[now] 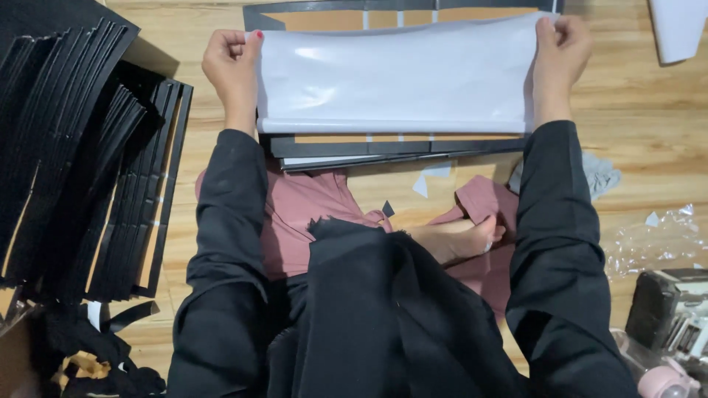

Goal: Assembling a folder cover by cleaning the base and applying a white adhesive sheet, then smoothing it out to ensure a flat finish.

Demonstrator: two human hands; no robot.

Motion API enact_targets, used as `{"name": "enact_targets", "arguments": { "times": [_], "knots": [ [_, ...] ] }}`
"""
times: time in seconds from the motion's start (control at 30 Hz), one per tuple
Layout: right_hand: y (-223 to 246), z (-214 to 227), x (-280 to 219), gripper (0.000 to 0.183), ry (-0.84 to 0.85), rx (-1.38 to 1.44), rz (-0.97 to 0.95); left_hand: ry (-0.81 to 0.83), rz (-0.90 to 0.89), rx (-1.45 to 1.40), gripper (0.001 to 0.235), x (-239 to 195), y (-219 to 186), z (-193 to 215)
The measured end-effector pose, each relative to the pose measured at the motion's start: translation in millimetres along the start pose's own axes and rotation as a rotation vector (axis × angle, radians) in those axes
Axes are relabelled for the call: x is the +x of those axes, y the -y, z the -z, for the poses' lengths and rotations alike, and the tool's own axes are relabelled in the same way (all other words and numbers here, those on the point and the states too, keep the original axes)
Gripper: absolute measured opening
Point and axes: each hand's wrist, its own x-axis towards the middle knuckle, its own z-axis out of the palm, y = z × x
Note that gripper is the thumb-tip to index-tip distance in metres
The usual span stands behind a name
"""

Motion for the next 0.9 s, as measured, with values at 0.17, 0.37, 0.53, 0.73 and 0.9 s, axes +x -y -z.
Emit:
{"name": "enact_targets", "arguments": {
  "times": [0.17, 0.37, 0.53, 0.73, 0.9],
  "knots": [
    [-3.8, -13.6, 3.1, 0.018, -0.239, 0.025, 0.076, -0.097, -0.001, -0.068, 0.017, 5.8, 2.6, -9.8],
    [15.4, -17.9, 8.7, 0.02, -0.258, -0.013, 0.025, -0.094, 0.026, -0.15, 0.022, 15.3, -4.0, -15.7],
    [11.8, -16.8, 15.9, 0.019, -0.248, -0.009, -0.033, -0.088, 0.069, -0.073, 0.022, 23.6, 0.0, -20.1],
    [12.0, -17.3, 20.1, 0.023, -0.187, 0.122, -0.03, -0.075, 0.071, -0.012, 0.026, 27.0, 2.6, -21.0],
    [34.3, -16.0, 20.6, 0.026, -0.193, 0.198, -0.288, -0.053, 0.17, 0.023, 0.025, 28.0, -0.2, -22.0]
  ]
}}
